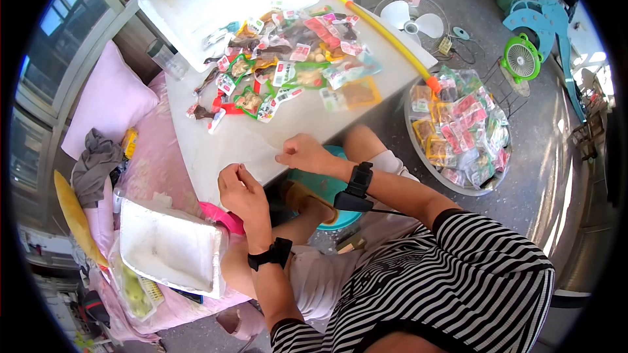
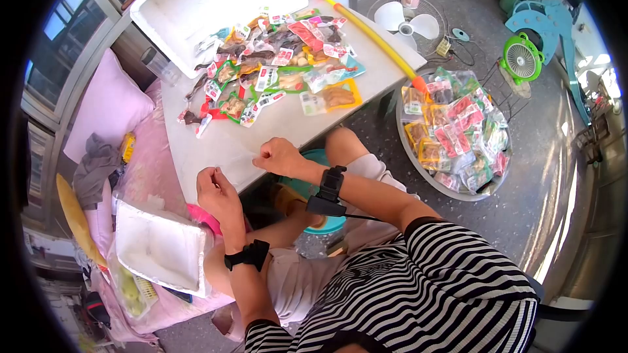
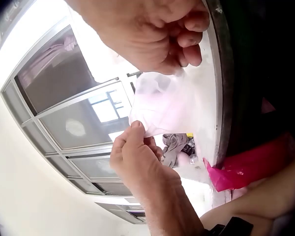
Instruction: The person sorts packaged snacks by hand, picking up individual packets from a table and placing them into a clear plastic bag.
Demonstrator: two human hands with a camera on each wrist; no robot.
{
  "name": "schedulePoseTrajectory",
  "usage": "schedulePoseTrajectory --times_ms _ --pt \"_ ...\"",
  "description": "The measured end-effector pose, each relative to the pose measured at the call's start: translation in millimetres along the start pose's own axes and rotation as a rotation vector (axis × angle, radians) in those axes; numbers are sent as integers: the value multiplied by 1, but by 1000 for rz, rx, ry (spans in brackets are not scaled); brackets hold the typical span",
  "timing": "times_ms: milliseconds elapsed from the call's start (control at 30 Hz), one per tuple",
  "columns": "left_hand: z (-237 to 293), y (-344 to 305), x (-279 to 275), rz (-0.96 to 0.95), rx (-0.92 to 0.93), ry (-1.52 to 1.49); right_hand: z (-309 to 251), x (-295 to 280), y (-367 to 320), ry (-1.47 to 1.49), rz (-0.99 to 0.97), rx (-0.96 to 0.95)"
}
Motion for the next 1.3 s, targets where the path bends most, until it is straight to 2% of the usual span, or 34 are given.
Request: schedulePoseTrajectory --times_ms 33,167,267,333,400,467,500,533,633,667,767,867,967,1067,1167,1200,1300 --pt "5 -3 3 12 108 87 0 0 0 -39 -10 1" --pt "7 -10 12 -167 166 178 -11 -13 -7 -163 -31 -37" --pt "5 -12 16 -238 152 201 -19 -38 -16 -167 133 -107" --pt "5 -13 17 -271 150 200 -18 -67 -14 -294 244 -133" --pt "6 -14 20 -294 155 187 -11 -107 -7 -405 356 -230" --pt "3 -15 24 -294 148 172 15 -159 4 -654 463 -392" --pt "2 -15 25 -291 144 164 12 -180 2 -423 546 -303" --pt "3 -15 26 -294 136 169 7 -201 4 -681 644 -152" --pt "5 -12 26 -299 117 172 8 -236 12 -914 749 -120" --pt "4 -13 28 -301 113 167 8 -244 15 -938 676 97" --pt "4 -15 30 -306 95 156 1 -242 28 -923 598 288" --pt "0 -12 29 -272 78 158 1 -232 36 -881 618 249" --pt "-2 -11 27 -260 65 170 -8 -209 31 -797 605 120" --pt "-2 -10 28 -269 57 173 -2 -173 14 -847 523 -287" --pt "0 -10 29 -290 53 169 5 -144 7 -1045 281 -171" --pt "0 -10 29 -297 53 170 1 -136 4 -1007 338 -272" --pt "-1 -10 29 -288 56 166 13 -135 12 -1080 301 -326"
Point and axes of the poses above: each hand's wrist, its own y-axis towards the middle knuckle, its own x-axis out of the palm, z = x × y, the point moved 1 cm from there along y, towards the middle knuckle, and after that the axes turned 10 degrees about y, right-handed, at the moved point
